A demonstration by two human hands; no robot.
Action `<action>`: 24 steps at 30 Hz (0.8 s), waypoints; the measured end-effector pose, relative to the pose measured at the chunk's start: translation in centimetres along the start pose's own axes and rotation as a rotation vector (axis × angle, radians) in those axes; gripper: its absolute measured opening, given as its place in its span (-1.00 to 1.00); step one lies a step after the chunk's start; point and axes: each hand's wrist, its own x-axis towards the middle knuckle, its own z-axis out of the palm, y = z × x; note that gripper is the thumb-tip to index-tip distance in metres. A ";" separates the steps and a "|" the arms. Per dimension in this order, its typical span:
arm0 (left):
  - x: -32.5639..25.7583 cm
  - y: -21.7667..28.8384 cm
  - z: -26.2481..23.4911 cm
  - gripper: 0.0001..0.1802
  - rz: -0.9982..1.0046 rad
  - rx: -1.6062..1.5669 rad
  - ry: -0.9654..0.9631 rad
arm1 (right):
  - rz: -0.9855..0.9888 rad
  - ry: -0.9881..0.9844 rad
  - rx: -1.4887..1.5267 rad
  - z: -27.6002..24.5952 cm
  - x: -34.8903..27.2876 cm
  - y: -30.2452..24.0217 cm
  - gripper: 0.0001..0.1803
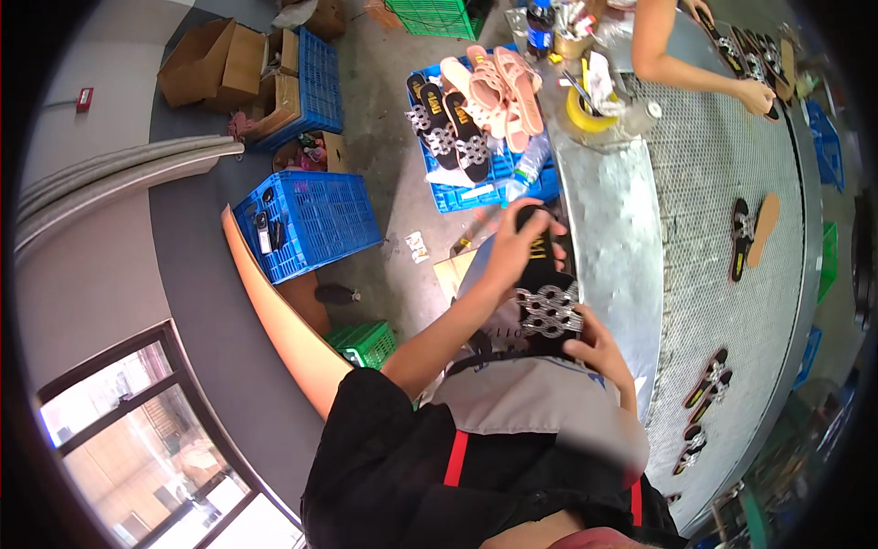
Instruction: Assembling, inspecting, and cleaning footwear components on a factory production line.
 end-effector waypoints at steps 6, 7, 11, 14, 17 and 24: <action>9.7 2.2 -10.9 -0.47 0.106 -0.139 0.054 | 0.138 -0.024 0.095 1.8 12.8 -3.3 -0.41; 11.9 3.4 -11.4 -0.42 0.179 0.073 0.228 | 0.113 0.020 0.089 1.3 14.5 -2.8 -0.42; 19.4 5.5 -20.3 -0.32 0.500 1.324 0.565 | 0.190 0.076 0.104 0.7 16.1 -2.4 -0.42; 21.4 6.4 -18.2 -0.16 0.335 1.598 0.587 | 0.234 0.127 0.115 -2.0 14.5 -0.3 -0.41; 23.3 5.8 -19.1 -0.31 0.228 1.463 0.648 | 0.317 0.205 0.097 -2.9 13.6 -1.0 -0.40; 25.0 3.6 -22.0 -0.76 0.498 1.174 0.767 | 0.298 0.354 0.103 -4.8 13.0 -0.4 -0.39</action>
